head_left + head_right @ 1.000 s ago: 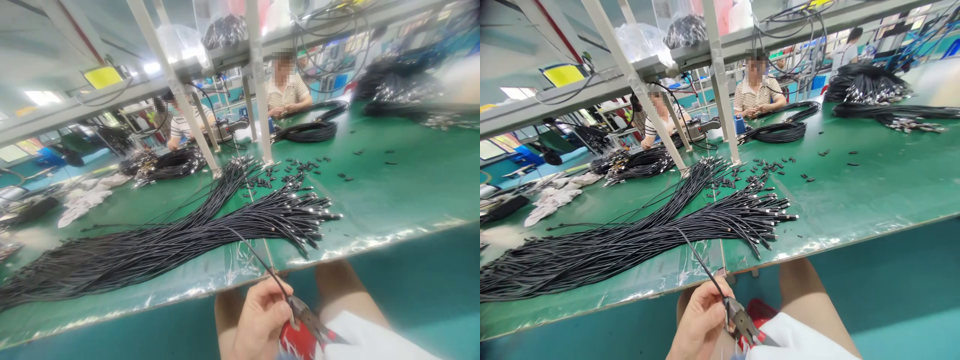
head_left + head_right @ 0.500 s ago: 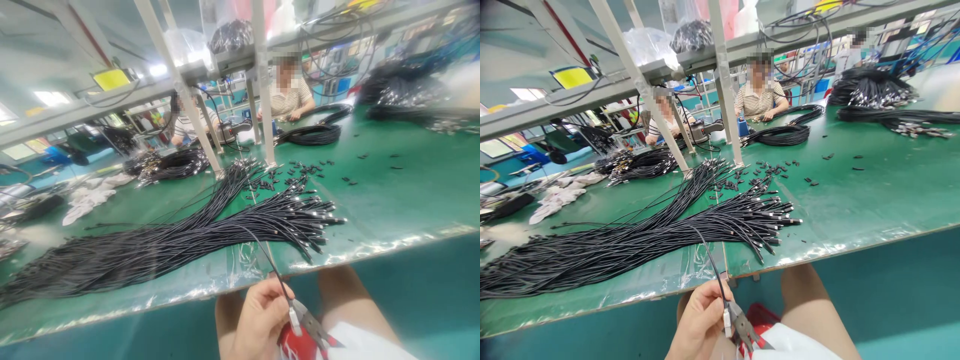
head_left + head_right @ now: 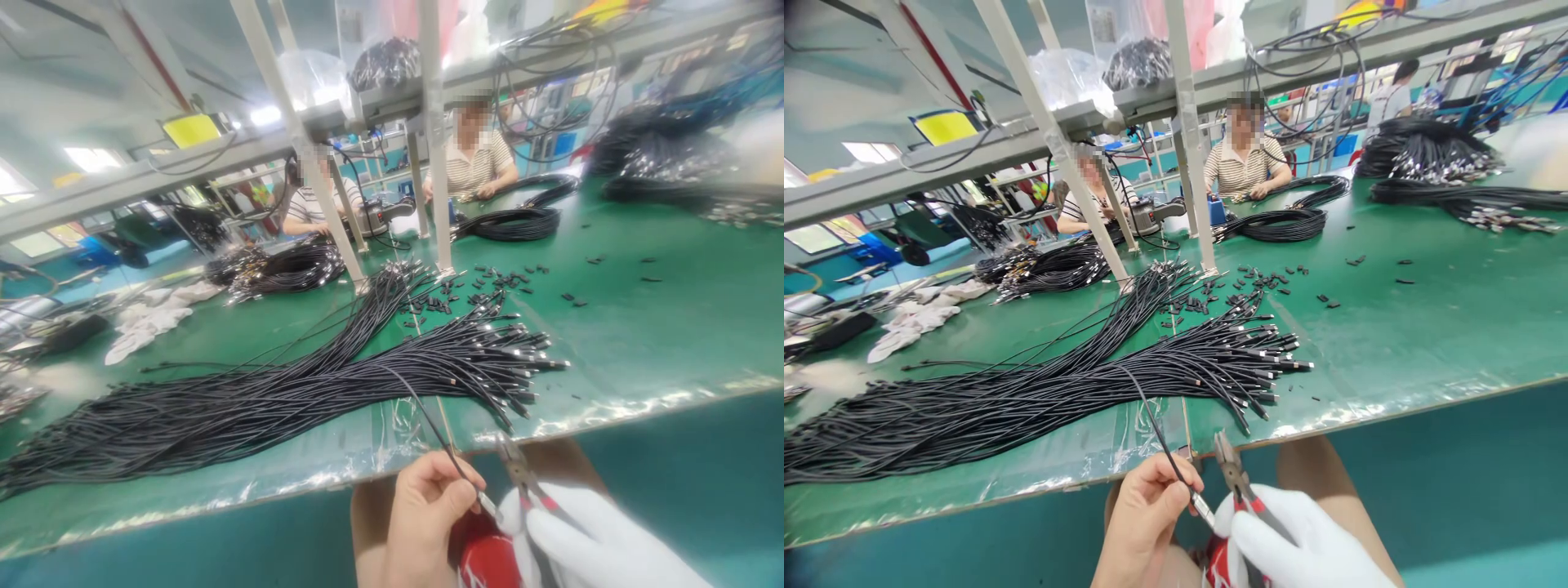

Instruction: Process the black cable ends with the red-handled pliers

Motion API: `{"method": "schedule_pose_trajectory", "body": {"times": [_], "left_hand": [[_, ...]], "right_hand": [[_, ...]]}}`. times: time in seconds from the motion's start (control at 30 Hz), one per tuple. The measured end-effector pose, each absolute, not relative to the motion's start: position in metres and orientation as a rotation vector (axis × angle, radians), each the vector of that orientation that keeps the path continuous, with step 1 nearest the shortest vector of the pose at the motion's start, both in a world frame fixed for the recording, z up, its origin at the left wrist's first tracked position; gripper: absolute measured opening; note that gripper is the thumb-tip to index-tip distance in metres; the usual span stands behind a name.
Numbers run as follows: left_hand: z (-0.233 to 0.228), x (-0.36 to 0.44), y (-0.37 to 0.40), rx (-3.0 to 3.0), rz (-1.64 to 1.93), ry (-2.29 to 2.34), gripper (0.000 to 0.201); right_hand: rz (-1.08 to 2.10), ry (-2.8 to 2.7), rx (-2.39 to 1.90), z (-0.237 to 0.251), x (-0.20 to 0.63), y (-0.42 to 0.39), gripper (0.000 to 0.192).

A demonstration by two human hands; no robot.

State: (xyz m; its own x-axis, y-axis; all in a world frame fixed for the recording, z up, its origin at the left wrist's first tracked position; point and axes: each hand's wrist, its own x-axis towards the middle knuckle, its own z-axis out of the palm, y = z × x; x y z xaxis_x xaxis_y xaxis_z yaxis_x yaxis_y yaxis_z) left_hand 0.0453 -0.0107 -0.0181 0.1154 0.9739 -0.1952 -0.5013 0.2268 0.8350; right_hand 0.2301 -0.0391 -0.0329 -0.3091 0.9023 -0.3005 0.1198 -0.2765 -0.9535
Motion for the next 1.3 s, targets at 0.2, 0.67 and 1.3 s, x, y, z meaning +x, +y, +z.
{"method": "schedule_pose_trajectory", "body": {"times": [0.2, 0.67, 1.3], "left_hand": [[-0.017, 0.049, -0.011, 0.591, 1.185, 0.921, 0.045], [-0.014, 0.059, -0.020, 0.826, 1.212, 1.274, 0.013], [-0.031, 0.041, -0.031, 1.018, 1.279, 1.517, 0.012]], "right_hand": [[0.451, -1.641, -1.920, -0.017, 0.272, 0.026, 0.041], [0.999, -1.996, -1.503, 0.031, 0.220, 0.041, 0.025], [1.791, -1.244, -1.085, -0.003, 0.175, 0.038, 0.038]]}}
